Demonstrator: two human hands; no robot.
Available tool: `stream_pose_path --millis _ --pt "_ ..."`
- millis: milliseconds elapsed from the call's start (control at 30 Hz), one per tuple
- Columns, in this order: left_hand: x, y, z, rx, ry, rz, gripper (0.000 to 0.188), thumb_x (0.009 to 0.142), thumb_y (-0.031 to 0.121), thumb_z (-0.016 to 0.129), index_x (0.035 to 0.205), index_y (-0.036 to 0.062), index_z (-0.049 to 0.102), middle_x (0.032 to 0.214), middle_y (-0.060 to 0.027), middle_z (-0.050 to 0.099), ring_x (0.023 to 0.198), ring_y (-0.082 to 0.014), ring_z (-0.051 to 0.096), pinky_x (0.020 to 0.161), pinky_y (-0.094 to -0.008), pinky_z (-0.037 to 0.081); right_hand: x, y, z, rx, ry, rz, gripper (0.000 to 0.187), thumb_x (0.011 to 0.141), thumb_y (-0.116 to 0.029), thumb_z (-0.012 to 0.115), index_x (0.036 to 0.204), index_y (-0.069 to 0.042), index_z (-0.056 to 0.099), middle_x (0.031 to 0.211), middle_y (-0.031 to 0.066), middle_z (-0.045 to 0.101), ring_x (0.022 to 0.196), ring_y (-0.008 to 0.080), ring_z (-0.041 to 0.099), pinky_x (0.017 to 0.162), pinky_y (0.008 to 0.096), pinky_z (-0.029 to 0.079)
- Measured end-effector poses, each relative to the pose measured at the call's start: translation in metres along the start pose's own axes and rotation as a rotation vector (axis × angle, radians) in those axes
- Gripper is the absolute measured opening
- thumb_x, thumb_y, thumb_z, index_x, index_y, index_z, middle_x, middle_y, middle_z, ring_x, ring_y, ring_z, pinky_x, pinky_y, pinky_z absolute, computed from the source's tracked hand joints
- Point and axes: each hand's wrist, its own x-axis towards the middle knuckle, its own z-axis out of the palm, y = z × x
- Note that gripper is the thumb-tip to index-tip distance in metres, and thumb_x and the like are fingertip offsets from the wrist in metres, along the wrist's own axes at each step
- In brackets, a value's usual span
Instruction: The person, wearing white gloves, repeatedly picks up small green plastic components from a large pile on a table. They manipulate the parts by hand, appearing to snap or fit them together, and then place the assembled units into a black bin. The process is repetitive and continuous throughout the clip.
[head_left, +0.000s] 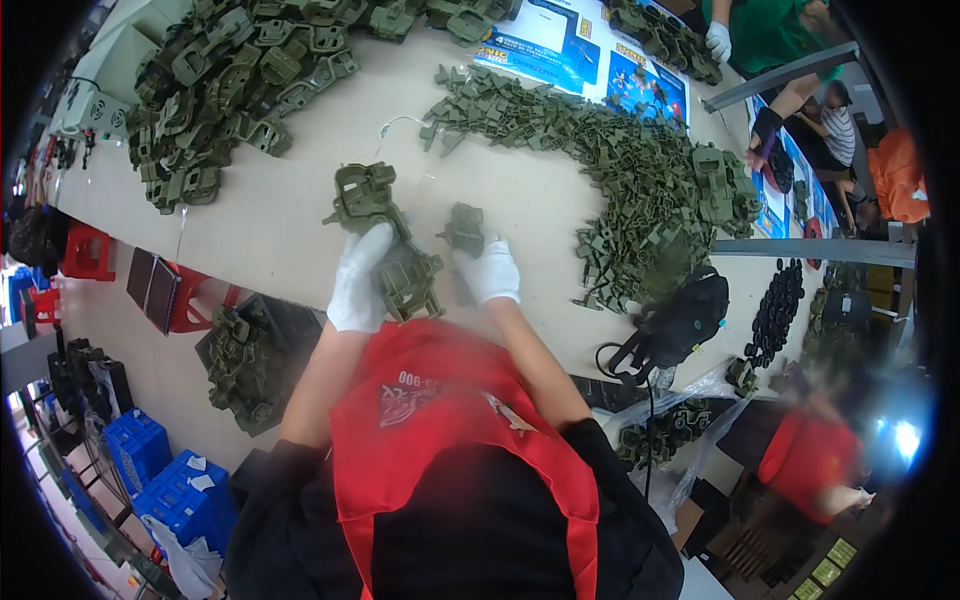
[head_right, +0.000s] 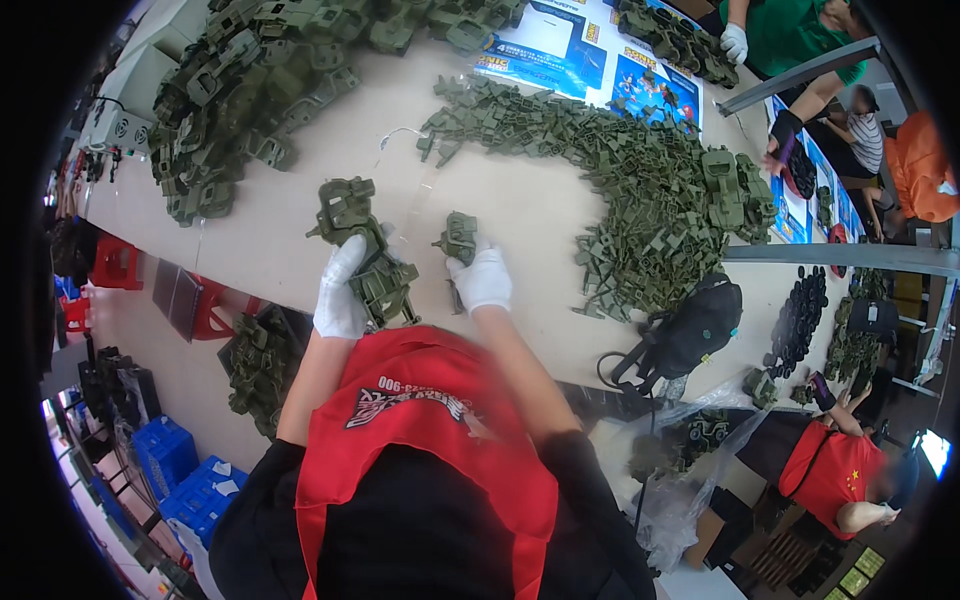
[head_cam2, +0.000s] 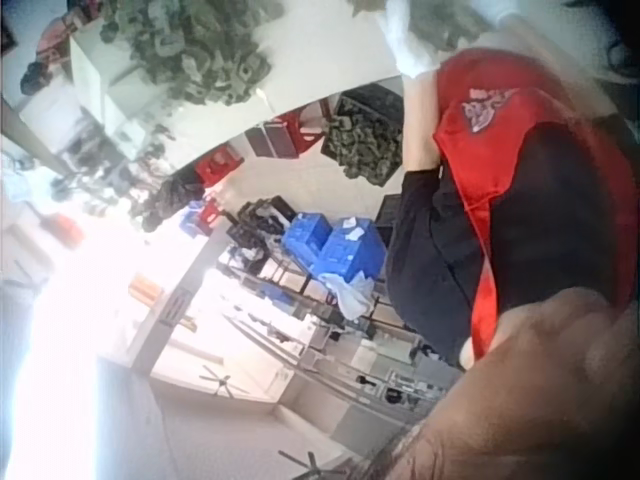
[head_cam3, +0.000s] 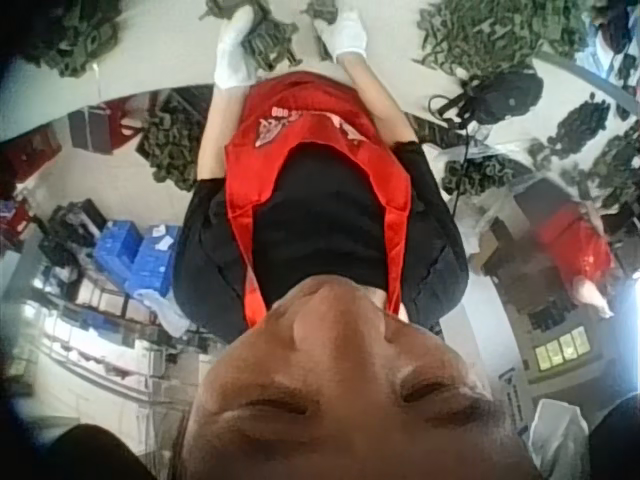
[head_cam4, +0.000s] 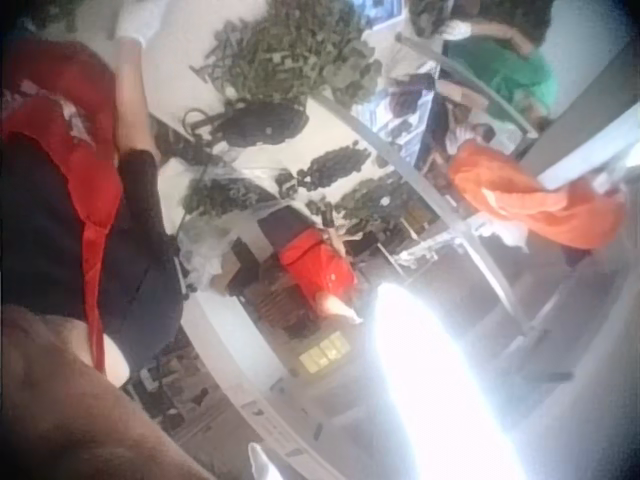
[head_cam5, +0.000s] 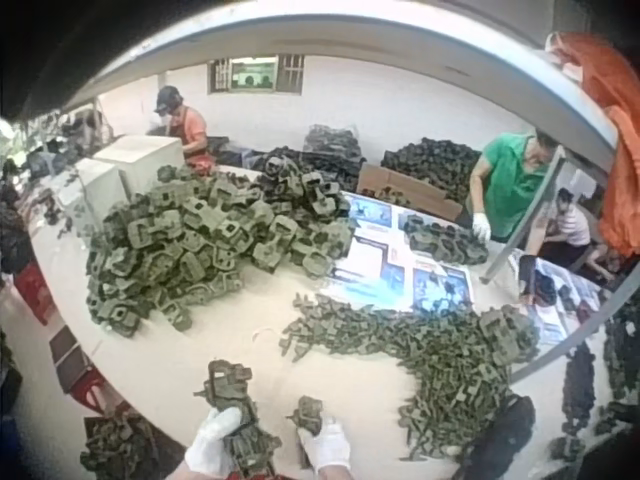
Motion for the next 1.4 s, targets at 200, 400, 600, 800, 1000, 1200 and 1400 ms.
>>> stream_pose_path --millis 200,400,600,800,1000,1200,1400 --pt "0.001 -0.013 -0.012 0.030 -0.142 -0.041 0.072 0.085 0.061 0.059 0.129 0.0045 0.046 0.109 -0.0091 0.059 0.091 -0.0201 0.062 0.078 -0.0390 0.057 0.056 0.066 0.016 0.655 -0.111 0.122 0.030 0.084 -0.013 0.069 0.110 0.000 0.064 0.091 0.0088 0.070 0.080 0.0155 0.065 0.075 0.0285 0.052" --pt "0.007 -0.037 -0.011 0.215 -0.166 0.043 0.103 0.067 0.085 0.047 0.130 0.0038 0.045 0.109 -0.0073 0.058 0.091 -0.0176 0.061 0.079 -0.0356 0.055 -0.007 -0.047 -0.153 0.806 -0.186 -0.228 0.030 0.083 -0.005 0.069 0.111 -0.001 0.062 0.090 0.0054 0.069 0.079 0.0102 0.064 0.071 0.0259 0.052" --pt "-0.014 -0.029 0.021 0.377 -0.287 0.189 0.104 0.074 0.087 0.032 0.135 0.0031 0.042 0.109 -0.0045 0.058 0.097 -0.0132 0.057 0.083 -0.0296 0.050 -0.039 -0.086 -0.162 0.251 0.100 -0.541 0.023 0.082 -0.017 0.068 0.104 -0.012 0.064 0.095 0.0138 0.067 0.078 0.0343 0.065 0.069 0.0410 0.054" --pt "-0.022 -0.031 0.019 0.450 -0.364 0.263 0.097 0.078 0.081 0.044 0.134 0.0014 0.042 0.117 -0.0079 0.057 0.105 -0.0164 0.057 0.091 -0.0312 0.047 -0.036 -0.087 -0.168 0.289 0.028 -0.529 0.027 0.080 -0.015 0.069 0.106 -0.014 0.063 0.096 0.0139 0.067 0.080 0.0353 0.066 0.071 0.0405 0.054" --pt "-0.013 -0.013 0.029 0.333 -0.274 -0.034 0.057 0.078 0.032 0.071 0.122 0.0004 0.052 0.105 -0.0054 0.062 0.093 -0.0130 0.058 0.075 -0.0260 0.048 -0.052 -0.078 -0.141 0.063 0.184 -0.584 0.031 0.086 -0.020 0.064 0.116 -0.015 0.059 0.089 0.0100 0.065 0.065 0.0293 0.065 0.061 0.0383 0.055" --pt "-0.023 -0.001 0.044 0.309 -0.126 0.152 0.041 0.079 0.015 0.064 0.115 -0.0007 0.054 0.106 -0.0090 0.060 0.094 -0.0186 0.060 0.082 -0.0331 0.052 -0.033 -0.075 -0.143 1.094 -0.361 -0.076 0.058 0.083 -0.014 0.072 0.134 -0.002 0.048 0.101 0.0111 0.068 0.088 0.0144 0.065 0.079 0.0294 0.053" --pt "-0.019 -0.001 0.041 0.057 -0.133 0.225 0.039 0.085 0.021 0.059 0.117 0.0001 0.052 0.102 -0.0105 0.059 0.096 -0.0217 0.059 0.085 -0.0363 0.051 -0.073 -0.070 -0.145 1.231 -0.443 0.042 0.058 0.081 -0.010 0.073 0.132 0.004 0.048 0.110 0.0105 0.065 0.099 0.0164 0.061 0.086 0.0290 0.050"
